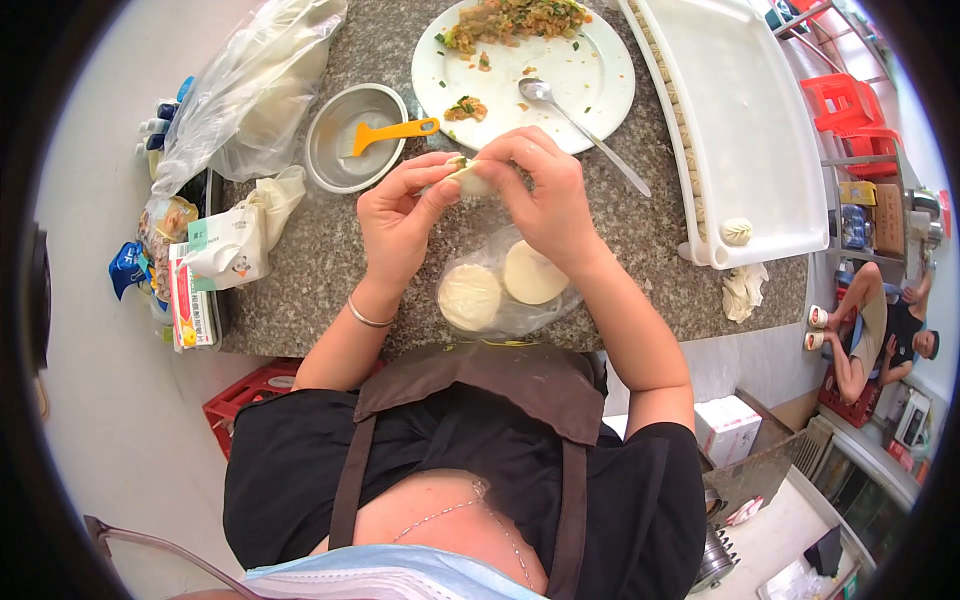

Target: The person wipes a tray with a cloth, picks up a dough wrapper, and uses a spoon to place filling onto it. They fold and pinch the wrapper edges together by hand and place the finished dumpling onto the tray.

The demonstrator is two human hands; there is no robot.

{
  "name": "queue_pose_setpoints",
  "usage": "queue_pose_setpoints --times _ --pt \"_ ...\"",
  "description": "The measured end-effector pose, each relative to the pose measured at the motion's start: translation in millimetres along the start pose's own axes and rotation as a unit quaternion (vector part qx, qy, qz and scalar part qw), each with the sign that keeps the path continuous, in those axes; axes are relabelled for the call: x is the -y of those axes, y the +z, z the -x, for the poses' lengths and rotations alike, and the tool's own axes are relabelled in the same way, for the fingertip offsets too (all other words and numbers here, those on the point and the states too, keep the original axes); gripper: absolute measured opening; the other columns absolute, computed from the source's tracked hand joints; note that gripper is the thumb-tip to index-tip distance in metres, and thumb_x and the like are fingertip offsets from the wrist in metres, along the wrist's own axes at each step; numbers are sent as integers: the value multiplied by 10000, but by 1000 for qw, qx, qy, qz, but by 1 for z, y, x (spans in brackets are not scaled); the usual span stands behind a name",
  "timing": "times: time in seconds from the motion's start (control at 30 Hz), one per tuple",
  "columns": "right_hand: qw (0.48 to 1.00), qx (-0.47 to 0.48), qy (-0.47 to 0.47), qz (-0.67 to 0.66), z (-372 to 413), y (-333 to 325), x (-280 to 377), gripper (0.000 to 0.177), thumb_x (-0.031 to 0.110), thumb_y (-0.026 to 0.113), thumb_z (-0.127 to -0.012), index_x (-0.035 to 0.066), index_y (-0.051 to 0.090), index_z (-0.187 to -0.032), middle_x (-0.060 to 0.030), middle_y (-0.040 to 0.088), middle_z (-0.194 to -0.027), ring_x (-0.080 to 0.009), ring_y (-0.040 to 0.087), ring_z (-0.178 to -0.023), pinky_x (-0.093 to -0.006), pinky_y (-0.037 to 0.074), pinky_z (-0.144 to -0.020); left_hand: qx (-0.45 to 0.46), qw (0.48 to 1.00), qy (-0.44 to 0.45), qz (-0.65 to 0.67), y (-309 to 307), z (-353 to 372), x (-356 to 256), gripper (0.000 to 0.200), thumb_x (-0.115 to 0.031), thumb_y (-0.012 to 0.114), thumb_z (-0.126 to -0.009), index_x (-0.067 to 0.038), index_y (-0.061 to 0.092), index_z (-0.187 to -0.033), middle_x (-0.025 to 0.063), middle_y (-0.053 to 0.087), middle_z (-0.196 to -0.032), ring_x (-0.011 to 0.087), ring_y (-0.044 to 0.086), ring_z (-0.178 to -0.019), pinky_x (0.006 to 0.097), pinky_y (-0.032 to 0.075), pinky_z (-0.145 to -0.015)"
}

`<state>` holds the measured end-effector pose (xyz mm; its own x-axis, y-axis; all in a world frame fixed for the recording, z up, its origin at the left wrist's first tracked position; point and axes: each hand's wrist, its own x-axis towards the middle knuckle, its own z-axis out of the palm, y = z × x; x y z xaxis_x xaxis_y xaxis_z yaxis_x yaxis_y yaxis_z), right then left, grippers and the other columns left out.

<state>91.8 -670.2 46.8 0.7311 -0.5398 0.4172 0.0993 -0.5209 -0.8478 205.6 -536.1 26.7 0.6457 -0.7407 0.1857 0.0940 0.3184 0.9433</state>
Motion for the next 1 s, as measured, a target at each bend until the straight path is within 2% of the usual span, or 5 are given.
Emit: queue_pose_setpoints --times 0.2,0.57,0.67,0.77,1.0 --pt "991 51 80 -92 -5 -8 -2 51 23 675 -834 -8 642 -857 -83 641 -842 -185 607 -780 -296 484 -718 53 998 26 -11 0 -1 0 140 19 685 -860 26 702 -999 144 651 -1107 178 642 -988 292 553 -850" --pt "1000 12 -6 13 1 2 2 38 26 674 -838 0 652 -855 -89 656 -847 -194 627 -782 -292 490 -706 35 983 63 -169 -2 -3 -1 106 1 687 -861 32 695 -963 134 659 -1048 142 658 -911 262 574 -754" --pt "999 2 35 -31 1 0 -3 45 31 669 -845 -4 647 -862 -87 653 -841 -192 621 -779 -289 486 -721 27 998 -48 -17 -1 -2 1 181 8 682 -865 31 634 -1038 126 665 -1040 142 661 -920 260 560 -781" --pt "982 61 133 -123 -1 -7 -5 54 34 668 -848 -10 642 -865 -81 642 -824 -188 611 -769 -289 482 -722 21 997 -53 43 1 -2 -4 261 7 681 -868 19 550 -1094 117 668 -1037 153 663 -936 269 554 -826" --pt "997 72 41 -9 -4 -8 6 64 40 676 -834 -4 646 -868 -81 637 -827 -209 611 -805 -308 485 -736 42 999 -15 -5 1 1 -2 290 61 663 -868 -7 517 -1110 142 666 -1060 158 646 -967 268 547 -823"
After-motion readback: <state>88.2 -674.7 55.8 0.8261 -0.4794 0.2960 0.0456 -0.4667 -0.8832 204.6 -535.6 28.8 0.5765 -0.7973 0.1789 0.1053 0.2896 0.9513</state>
